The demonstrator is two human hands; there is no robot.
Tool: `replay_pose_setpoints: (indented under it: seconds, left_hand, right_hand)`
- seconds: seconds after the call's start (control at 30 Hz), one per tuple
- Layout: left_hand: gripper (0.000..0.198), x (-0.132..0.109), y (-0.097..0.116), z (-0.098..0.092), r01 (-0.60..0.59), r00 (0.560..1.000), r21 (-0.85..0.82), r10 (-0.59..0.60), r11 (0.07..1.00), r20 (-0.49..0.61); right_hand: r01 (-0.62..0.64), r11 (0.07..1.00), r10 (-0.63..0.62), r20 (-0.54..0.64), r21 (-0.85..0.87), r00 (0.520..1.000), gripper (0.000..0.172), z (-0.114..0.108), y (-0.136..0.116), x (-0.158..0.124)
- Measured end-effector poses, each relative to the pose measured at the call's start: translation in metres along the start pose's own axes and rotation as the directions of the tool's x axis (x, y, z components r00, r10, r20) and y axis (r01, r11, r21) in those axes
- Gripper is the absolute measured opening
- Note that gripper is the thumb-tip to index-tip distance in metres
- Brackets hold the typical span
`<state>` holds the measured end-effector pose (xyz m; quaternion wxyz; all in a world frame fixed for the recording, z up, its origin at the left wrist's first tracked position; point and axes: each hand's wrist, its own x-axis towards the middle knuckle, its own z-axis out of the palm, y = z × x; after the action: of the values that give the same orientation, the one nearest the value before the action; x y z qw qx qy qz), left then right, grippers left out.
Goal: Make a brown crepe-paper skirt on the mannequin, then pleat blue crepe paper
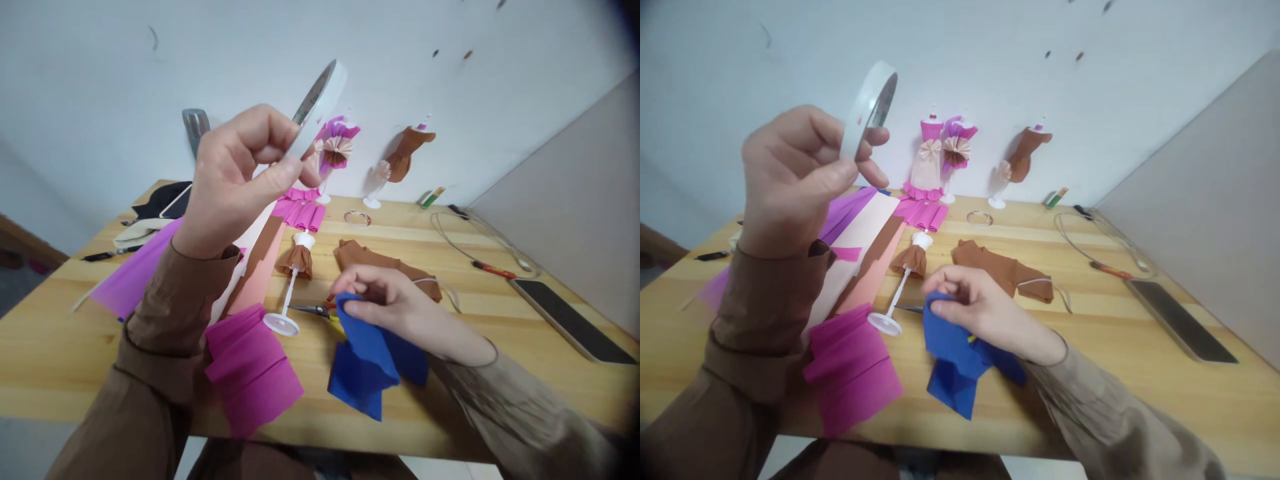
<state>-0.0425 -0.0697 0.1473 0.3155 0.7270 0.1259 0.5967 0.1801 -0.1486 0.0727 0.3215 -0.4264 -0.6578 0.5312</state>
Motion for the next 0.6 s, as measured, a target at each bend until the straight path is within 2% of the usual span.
replay_pose_setpoints:
  seconds: [0.1, 0.27, 0.33, 0.43, 0.53, 0.6]
  left_hand:
    - [0.010, 0.001, 0.001, -0.002, 0.020, 0.995, 0.105, -0.030, 0.994, 0.094]
    - [0.009, 0.003, -0.007, 0.001, 0.165, 0.945, 0.276, -0.232, 0.947, 0.231]
    - [0.010, 0.003, -0.010, 0.004, 0.214, 0.903, 0.323, -0.312, 0.922, 0.294]
    - [0.010, 0.003, -0.014, 0.008, 0.333, 0.809, 0.356, -0.458, 0.873, 0.367]
    - [0.008, 0.003, -0.018, 0.014, 0.470, 0.723, 0.298, -0.557, 0.830, 0.409]
    - [0.007, 0.003, -0.023, 0.017, 0.541, 0.690, 0.233, -0.584, 0.808, 0.427]
  right_hand:
    - [0.020, 0.999, -0.024, -0.092, -0.049, 0.996, 0.026, 0.000, -0.005, 0.014]
    - [0.049, 0.999, -0.049, -0.138, -0.003, 0.989, 0.039, -0.004, -0.009, 0.027]
    - [0.061, 0.998, -0.062, -0.144, -0.011, 0.988, 0.032, -0.007, -0.013, 0.028]
    - [0.109, 0.994, -0.112, -0.156, -0.026, 0.981, 0.018, -0.013, -0.021, 0.025]
    - [0.122, 0.992, -0.120, -0.171, 0.000, 0.978, 0.019, -0.020, -0.024, 0.022]
    - [0.106, 0.993, -0.094, -0.200, 0.050, 0.975, 0.022, -0.025, -0.021, 0.022]
